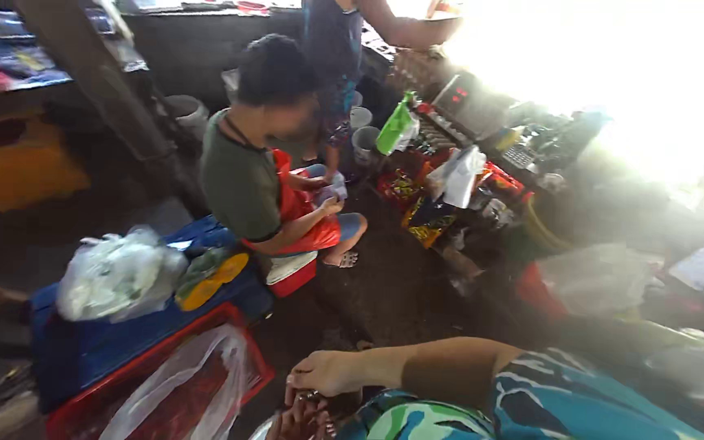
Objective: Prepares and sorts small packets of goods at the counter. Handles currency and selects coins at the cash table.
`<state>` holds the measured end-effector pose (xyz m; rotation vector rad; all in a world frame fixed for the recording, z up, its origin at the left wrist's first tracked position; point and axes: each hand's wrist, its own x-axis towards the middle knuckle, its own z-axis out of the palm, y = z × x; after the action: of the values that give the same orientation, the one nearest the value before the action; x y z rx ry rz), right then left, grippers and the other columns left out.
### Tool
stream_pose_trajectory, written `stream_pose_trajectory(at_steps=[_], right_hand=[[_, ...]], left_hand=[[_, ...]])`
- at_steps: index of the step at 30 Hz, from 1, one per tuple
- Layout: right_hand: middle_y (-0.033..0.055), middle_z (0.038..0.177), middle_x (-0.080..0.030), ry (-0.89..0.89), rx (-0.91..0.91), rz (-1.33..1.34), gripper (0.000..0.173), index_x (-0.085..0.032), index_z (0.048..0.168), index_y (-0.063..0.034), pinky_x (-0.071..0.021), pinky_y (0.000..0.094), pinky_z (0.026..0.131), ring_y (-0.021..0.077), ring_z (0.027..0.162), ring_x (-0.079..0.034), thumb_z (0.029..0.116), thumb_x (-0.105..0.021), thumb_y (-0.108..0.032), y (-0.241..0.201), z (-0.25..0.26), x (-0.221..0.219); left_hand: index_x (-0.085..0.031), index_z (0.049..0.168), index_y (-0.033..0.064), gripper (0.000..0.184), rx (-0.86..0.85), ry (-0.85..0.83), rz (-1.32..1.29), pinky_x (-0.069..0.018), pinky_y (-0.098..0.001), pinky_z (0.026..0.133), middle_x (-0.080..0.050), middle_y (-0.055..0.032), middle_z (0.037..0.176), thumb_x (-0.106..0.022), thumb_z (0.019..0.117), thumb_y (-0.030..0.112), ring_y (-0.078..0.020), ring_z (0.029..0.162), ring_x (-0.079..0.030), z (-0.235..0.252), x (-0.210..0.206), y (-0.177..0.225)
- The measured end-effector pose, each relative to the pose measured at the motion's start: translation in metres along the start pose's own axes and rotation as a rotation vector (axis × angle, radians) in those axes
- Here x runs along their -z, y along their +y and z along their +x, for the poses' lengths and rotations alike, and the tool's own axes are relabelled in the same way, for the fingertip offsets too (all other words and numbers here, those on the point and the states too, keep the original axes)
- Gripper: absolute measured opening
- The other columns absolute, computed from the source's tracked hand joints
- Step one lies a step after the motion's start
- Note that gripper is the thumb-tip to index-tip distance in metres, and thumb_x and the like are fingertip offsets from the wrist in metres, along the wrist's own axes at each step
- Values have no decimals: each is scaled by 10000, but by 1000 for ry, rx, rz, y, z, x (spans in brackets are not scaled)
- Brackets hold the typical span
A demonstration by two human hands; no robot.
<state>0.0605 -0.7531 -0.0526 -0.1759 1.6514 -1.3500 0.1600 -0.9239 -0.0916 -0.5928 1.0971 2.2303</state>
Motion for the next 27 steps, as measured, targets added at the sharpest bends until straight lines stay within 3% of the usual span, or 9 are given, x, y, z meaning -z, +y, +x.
stream_pose_trajectory(at_steps=[3, 5, 8, 9, 13, 15, 18, 24, 27], right_hand=[[184, 966, -670, 111, 184, -130, 363, -633, 1164, 79, -514, 382, 750, 214, 801, -622, 1119, -389, -186, 9, -37, 19], [269, 1100, -672, 207, 359, -313, 277, -637, 1166, 108, -517, 501, 960, 358, 1048, -667, 1079, -463, -89, 16, -66, 37], [252, 1145, -676, 392, 559, -642, 209, -662, 1160, 49, -517, 533, 1008, 413, 1156, -643, 1039, -517, -42, 34, -109, 80], [225, 1124, -695, 466, 617, -741, 195, -677, 1153, 23, -529, 517, 987, 399, 1132, -658, 1006, -553, -13, 40, -124, 99], [139, 1054, -728, 741, 714, -1001, 210, -689, 1108, -43, -562, 445, 943, 317, 1062, -700, 911, -652, 21, 64, -189, 188], [144, 1037, -729, 827, 692, -1033, 201, -686, 1091, -29, -554, 464, 956, 325, 1074, -698, 908, -635, 39, 73, -224, 235], [125, 1035, -740, 931, 615, -1064, 204, -687, 1093, -37, -502, 459, 1018, 303, 1098, -685, 919, -618, 44, 87, -275, 294], [30, 1015, -748, 1318, 674, -1128, 183, -669, 1090, -123, -490, 330, 1017, 173, 1050, -695, 994, -522, -72, 109, -334, 382], [14, 1207, -746, 1431, 589, -1108, 249, -674, 1197, -125, -452, 358, 1080, 177, 1201, -658, 1022, -497, -124, 120, -338, 419]], left_hand=[[-590, 858, 185, 583, 58, -15, -21, -627, -385, 798, -724, 0, 797, -115, 1121, 397, -172, 818, -738, 20, -68, 6], [-601, 885, 169, 549, 44, -89, -67, -623, -310, 656, -740, -13, 783, -120, 1112, 307, -132, 721, -729, 36, -116, 4], [-591, 1119, 34, 501, 176, -329, -193, -583, -345, 810, -710, -120, 1084, -165, 1054, 289, -194, 991, -693, 88, -179, -5], [-583, 1025, 66, 500, 211, -244, -176, -609, -313, 727, -734, -89, 990, -133, 1050, 280, -174, 920, -720, 99, -219, -5], [-570, 1061, 79, 528, 242, -174, -194, -603, -285, 780, -742, -46, 947, -90, 1101, 296, -151, 950, -732, 120, -351, -8], [-555, 1020, 60, 447, 54, -336, -180, -574, -241, 751, -689, -27, 893, -142, 1096, 213, -100, 853, -686, 161, -383, -42], [-732, 918, 163, 414, 95, -419, -108, -607, -263, 769, -761, 4, 870, -348, 1065, 218, -74, 823, -727, 202, -429, -66], [-620, 1201, 16, 379, 155, -440, -62, -595, -241, 849, -754, -61, 1018, -266, 1066, 33, -106, 960, -732, 256, -548, -80], [-602, 1036, 116, 404, 120, -443, 133, -585, -258, 790, -709, 4, 885, -207, 1101, 170, -75, 843, -694, 280, -587, -86]])
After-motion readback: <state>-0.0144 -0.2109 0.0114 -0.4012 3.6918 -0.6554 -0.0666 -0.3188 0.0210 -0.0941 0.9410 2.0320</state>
